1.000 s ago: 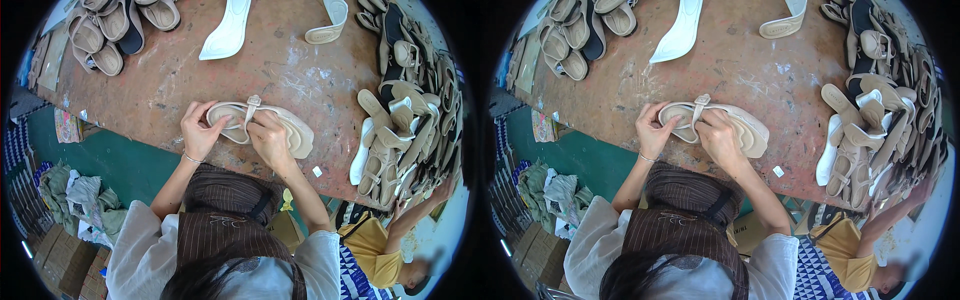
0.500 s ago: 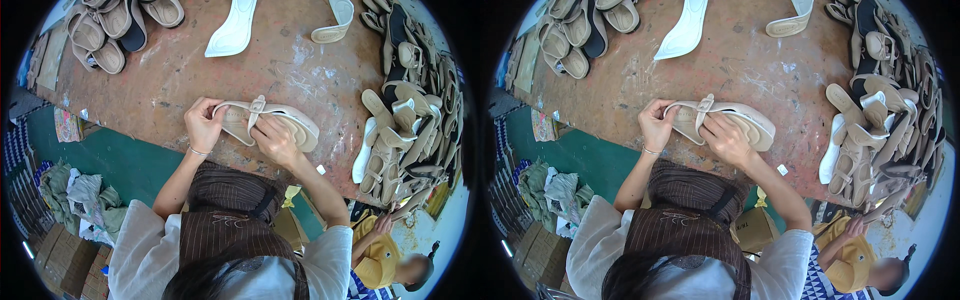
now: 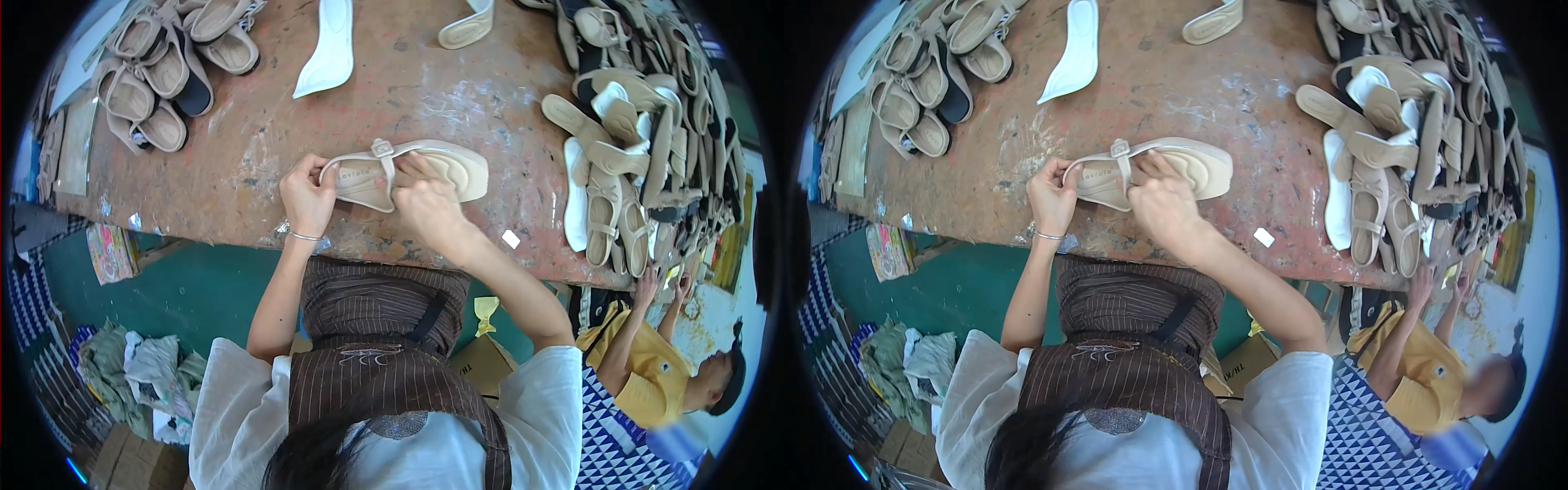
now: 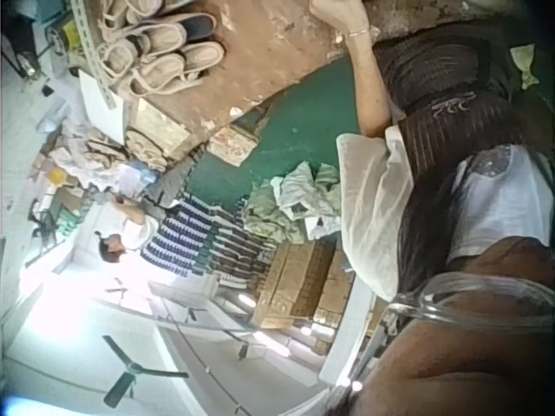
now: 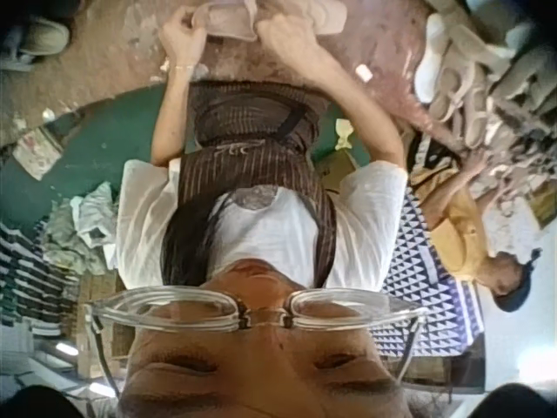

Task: The person inserts a white insole into a beige shoe by hand, presses it down, and smooths it before repeating the process with another shoe.

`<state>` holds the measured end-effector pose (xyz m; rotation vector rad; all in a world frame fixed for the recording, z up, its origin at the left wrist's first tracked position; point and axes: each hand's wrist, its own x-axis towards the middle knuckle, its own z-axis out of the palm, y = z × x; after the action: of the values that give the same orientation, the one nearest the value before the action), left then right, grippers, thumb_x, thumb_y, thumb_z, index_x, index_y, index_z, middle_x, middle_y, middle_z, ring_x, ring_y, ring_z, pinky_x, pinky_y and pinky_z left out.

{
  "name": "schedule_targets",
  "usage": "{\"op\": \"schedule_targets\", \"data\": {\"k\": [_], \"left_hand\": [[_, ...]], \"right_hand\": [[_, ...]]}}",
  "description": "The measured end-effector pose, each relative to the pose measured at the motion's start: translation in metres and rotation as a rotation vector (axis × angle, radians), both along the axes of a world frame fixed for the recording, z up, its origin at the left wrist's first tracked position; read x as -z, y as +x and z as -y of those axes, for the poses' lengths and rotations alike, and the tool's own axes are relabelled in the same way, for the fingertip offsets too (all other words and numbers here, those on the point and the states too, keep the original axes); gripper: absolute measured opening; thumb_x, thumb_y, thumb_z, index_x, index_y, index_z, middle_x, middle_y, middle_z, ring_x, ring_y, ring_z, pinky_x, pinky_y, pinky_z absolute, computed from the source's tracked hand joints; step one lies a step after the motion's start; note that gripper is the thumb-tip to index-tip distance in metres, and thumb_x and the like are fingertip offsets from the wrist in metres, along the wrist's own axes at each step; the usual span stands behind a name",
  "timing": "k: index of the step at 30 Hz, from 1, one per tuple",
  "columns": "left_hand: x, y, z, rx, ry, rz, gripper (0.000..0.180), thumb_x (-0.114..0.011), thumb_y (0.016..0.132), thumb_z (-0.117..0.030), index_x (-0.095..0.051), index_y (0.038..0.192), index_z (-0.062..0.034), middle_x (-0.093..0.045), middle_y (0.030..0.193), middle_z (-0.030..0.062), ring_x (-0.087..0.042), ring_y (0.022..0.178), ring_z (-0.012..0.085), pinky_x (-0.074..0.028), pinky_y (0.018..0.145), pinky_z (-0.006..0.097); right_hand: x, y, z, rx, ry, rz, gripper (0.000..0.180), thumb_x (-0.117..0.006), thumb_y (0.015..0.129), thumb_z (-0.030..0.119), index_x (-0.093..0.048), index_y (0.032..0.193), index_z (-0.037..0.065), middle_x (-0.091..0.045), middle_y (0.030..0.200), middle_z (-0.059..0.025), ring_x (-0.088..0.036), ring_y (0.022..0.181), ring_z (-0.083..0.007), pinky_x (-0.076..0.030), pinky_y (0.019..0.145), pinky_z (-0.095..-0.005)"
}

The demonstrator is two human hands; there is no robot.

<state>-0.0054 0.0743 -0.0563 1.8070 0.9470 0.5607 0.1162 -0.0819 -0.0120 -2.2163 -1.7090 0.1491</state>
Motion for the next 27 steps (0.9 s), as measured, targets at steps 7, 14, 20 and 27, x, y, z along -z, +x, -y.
{"op": "schedule_targets", "data": {"k": [7, 14, 20, 27], "left_hand": [[-0.03, -0.034, 0.059, 0.286, 0.076, -0.196, 0.014, -0.068, 0.082, -0.011, -0.059, 0.075, -0.0026, -0.06, 0.056, 0.0152, -0.062, 0.049, 0.0302, -0.047, 0.049, 0.041], [-0.054, -0.021, 0.125, 0.595, 0.638, -0.107, 0.045, -0.075, 0.077, -0.022, -0.061, 0.115, -0.0026, -0.056, 0.125, 0.0165, -0.052, 0.119, 0.0341, -0.044, 0.095, 0.044], [-0.01, 0.005, 0.136, 0.735, 0.736, -0.483, 0.062, -0.06, 0.086, -0.031, -0.049, 0.137, 0.0011, -0.044, 0.145, 0.017, -0.034, 0.14, 0.0351, -0.013, 0.116, 0.066], [-0.014, -0.025, 0.137, 0.804, 0.722, -0.392, 0.058, -0.056, 0.083, -0.021, -0.051, 0.133, 0.0083, -0.048, 0.139, 0.0245, -0.036, 0.139, 0.0382, -0.029, 0.112, 0.056]], "right_hand": [[-0.006, 0.033, 0.024, 0.422, 0.334, -0.023, 0.028, -0.064, 0.072, -0.001, -0.07, 0.1, -0.002, -0.069, 0.108, -0.015, -0.058, 0.114, -0.0373, -0.042, 0.104, -0.0477], [-0.036, 0.072, 0.011, 0.69, 0.365, -0.932, 0.046, -0.076, 0.077, 0.006, -0.062, 0.12, -0.002, -0.064, 0.095, -0.0165, -0.067, 0.085, -0.0206, -0.054, 0.075, -0.0279], [-0.048, 0.0, 0.044, 0.281, 0.218, -0.311, 0.02, -0.059, 0.068, -0.008, -0.058, 0.087, -0.001, -0.062, 0.117, -0.0249, -0.056, 0.121, -0.0413, -0.041, 0.105, -0.0482], [-0.023, -0.034, 0.049, 0.37, 0.099, -0.206, 0.055, -0.056, 0.077, -0.005, -0.053, 0.132, -0.003, -0.063, 0.123, -0.0209, -0.057, 0.123, -0.0358, -0.024, 0.115, -0.0573]]}}
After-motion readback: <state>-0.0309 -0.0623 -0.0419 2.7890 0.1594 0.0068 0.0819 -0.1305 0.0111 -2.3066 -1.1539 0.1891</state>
